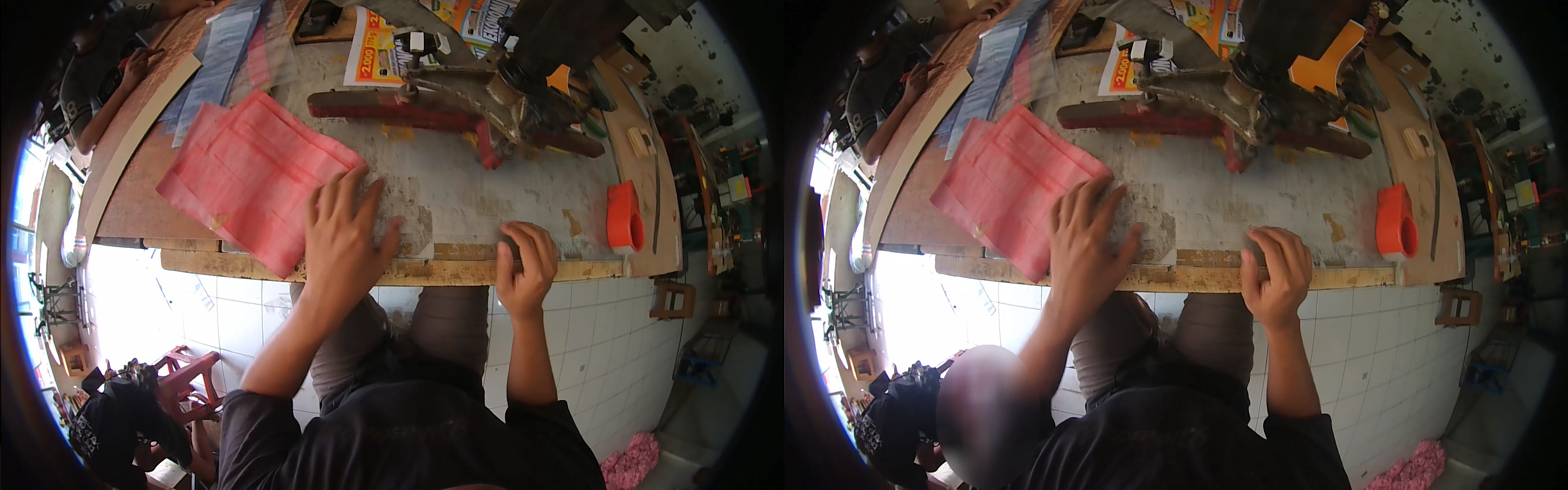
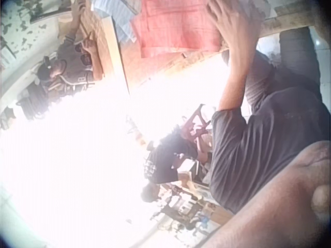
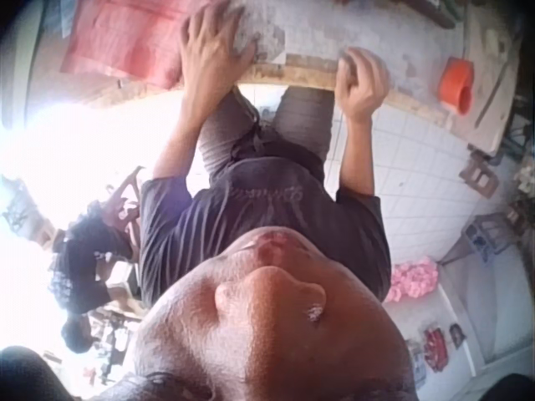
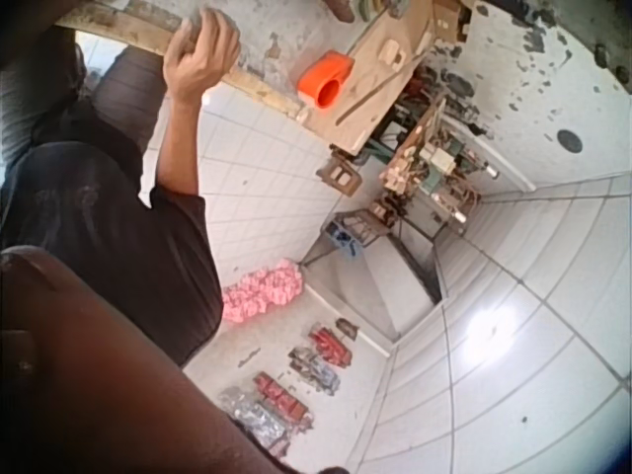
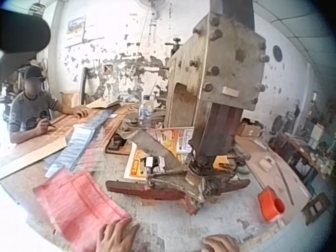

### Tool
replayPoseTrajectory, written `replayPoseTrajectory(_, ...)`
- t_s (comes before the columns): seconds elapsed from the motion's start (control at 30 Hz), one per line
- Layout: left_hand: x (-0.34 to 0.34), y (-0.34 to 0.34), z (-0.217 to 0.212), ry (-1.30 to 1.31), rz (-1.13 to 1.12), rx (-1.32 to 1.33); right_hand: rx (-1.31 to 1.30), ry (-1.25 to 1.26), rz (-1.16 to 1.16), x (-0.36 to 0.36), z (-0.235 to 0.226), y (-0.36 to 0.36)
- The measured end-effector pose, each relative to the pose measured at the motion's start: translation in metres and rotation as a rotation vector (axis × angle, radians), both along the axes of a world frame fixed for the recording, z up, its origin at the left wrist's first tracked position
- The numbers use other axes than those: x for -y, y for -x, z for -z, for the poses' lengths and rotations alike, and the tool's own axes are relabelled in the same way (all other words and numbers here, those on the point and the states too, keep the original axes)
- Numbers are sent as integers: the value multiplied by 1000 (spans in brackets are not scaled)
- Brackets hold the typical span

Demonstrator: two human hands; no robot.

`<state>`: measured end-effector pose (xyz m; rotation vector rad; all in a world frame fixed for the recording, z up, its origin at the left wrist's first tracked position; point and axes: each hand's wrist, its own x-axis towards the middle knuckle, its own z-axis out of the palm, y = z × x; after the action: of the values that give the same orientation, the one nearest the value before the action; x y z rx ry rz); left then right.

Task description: The person uses a screen printing machine to apply ink to objects on a table, then handles plastic sheets and uses a tape dispenser to prepare materials.

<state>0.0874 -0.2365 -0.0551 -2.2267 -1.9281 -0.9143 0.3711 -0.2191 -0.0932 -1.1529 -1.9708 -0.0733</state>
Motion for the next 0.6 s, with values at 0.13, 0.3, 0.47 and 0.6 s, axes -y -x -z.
replayPoseTrajectory(0.13,-41,-22,-4,41,226,-71,-16,7,-3,-1,2,0)
replayPoseTrajectory(0.3,-90,-38,35,-89,208,-209,-35,18,0,1,-1,1)
replayPoseTrajectory(0.47,-97,-40,30,-60,195,-122,-45,51,-15,1,-4,-1)
replayPoseTrajectory(0.6,-97,-46,26,-28,116,-118,-49,40,-15,0,-1,-3)
